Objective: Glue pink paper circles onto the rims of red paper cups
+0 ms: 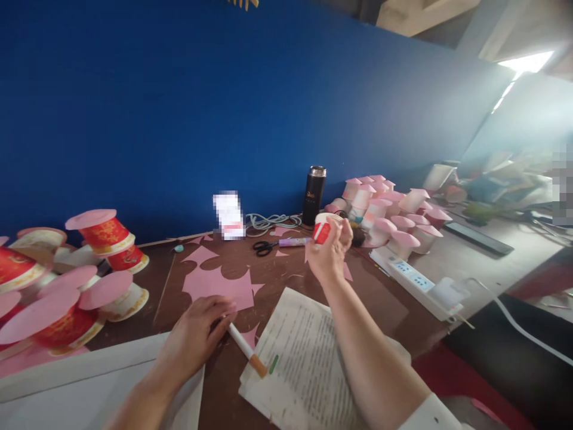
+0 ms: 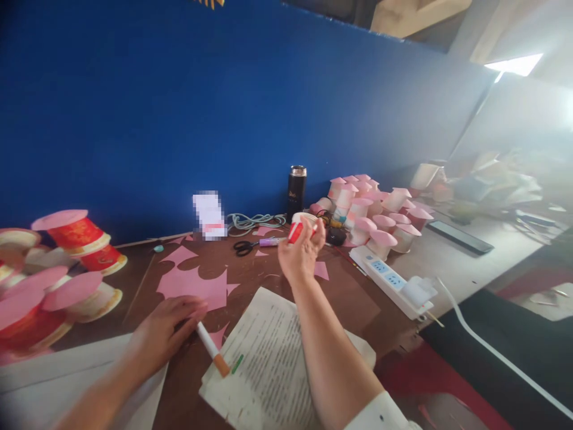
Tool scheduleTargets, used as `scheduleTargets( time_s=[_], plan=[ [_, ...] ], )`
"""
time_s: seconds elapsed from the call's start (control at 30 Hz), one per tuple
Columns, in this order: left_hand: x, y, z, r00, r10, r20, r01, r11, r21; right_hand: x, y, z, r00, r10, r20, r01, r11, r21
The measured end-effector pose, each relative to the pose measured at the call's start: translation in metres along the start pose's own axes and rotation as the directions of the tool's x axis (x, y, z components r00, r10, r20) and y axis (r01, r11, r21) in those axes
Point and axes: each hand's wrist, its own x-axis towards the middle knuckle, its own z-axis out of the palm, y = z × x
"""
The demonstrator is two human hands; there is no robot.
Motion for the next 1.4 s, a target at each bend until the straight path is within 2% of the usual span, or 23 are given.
scheduleTargets(
  time_s=[0.1, 0.17, 0.2, 0.27, 0.37, 0.43, 0.47, 0.53, 0.6, 0.7, 0.8, 0.87, 0.97, 1.1, 1.17, 1.3, 1.4],
  plan=[
    [0.001, -0.003, 0.002, 0.996, 0.004, -0.084, -0.006, 1.0, -0.026, -0.016, -0.03, 0.0, 0.997, -0.075, -0.03, 0.081, 0.958, 0.276],
    [0.002, -0.002, 0.001, 0.988, -0.026, -0.151, 0.017, 0.998, -0.058, -0.03, -0.049, -0.004, 0.988, -0.134, 0.073, 0.084, 0.879, 0.469],
    [0.003, 0.0, -0.001, 0.982, -0.062, -0.177, 0.049, 0.996, -0.075, -0.037, -0.057, -0.006, 0.967, -0.191, 0.166, 0.065, 0.823, 0.565],
    [0.004, 0.004, -0.005, 0.957, -0.182, -0.224, 0.158, 0.98, -0.119, -0.048, -0.069, -0.012, 0.897, -0.289, 0.334, -0.047, 0.688, 0.724],
    [0.005, 0.009, -0.013, 0.868, -0.396, -0.299, 0.338, 0.913, -0.228, -0.059, -0.078, -0.018, 0.739, -0.419, 0.528, -0.292, 0.507, 0.811],
    [0.005, 0.009, -0.017, 0.81, -0.477, -0.34, 0.381, 0.87, -0.312, -0.061, -0.079, -0.019, 0.615, -0.481, 0.625, -0.465, 0.419, 0.78],
    [0.004, 0.009, -0.018, 0.796, -0.493, -0.352, 0.38, 0.859, -0.343, -0.062, -0.079, -0.019, 0.559, -0.502, 0.659, -0.533, 0.392, 0.75],
    [0.003, 0.008, -0.019, 0.805, -0.475, -0.355, 0.35, 0.864, -0.363, -0.062, -0.079, -0.019, 0.494, -0.51, 0.704, -0.612, 0.372, 0.698],
    [0.003, 0.009, -0.02, 0.856, -0.394, -0.335, 0.287, 0.901, -0.326, -0.061, -0.08, -0.016, 0.493, -0.45, 0.745, -0.646, 0.384, 0.66],
    [0.004, 0.015, -0.022, 0.915, -0.28, -0.29, 0.191, 0.935, -0.3, -0.058, -0.079, -0.009, 0.553, -0.24, 0.798, -0.682, 0.42, 0.599],
    [0.005, 0.023, -0.023, 0.937, -0.242, -0.251, 0.141, 0.922, -0.361, -0.055, -0.074, 0.002, 0.6, -0.06, 0.798, -0.7, 0.444, 0.56],
    [0.006, 0.026, -0.023, 0.943, -0.227, -0.243, 0.121, 0.915, -0.384, -0.055, -0.072, 0.007, 0.602, -0.013, 0.798, -0.715, 0.436, 0.546],
    [0.006, 0.027, -0.021, 0.947, -0.227, -0.227, 0.127, 0.914, -0.385, -0.056, -0.074, 0.008, 0.587, -0.032, 0.809, -0.746, 0.368, 0.555],
    [0.006, 0.029, -0.021, 0.946, -0.241, -0.219, 0.145, 0.914, -0.379, -0.063, -0.086, 0.003, 0.566, -0.184, 0.804, -0.757, 0.27, 0.595],
    [0.005, 0.031, -0.021, 0.95, -0.227, -0.214, 0.138, 0.92, -0.366, -0.067, -0.09, 0.003, 0.548, -0.216, 0.808, -0.772, 0.241, 0.588],
    [0.005, 0.036, -0.022, 0.961, -0.202, -0.19, 0.125, 0.926, -0.356, -0.076, -0.092, 0.009, 0.538, -0.147, 0.83, -0.804, 0.205, 0.558],
    [0.005, 0.038, -0.021, 0.952, -0.233, -0.196, 0.148, 0.917, -0.371, -0.084, -0.092, 0.015, 0.526, -0.11, 0.843, -0.814, 0.224, 0.537]
  ],
)
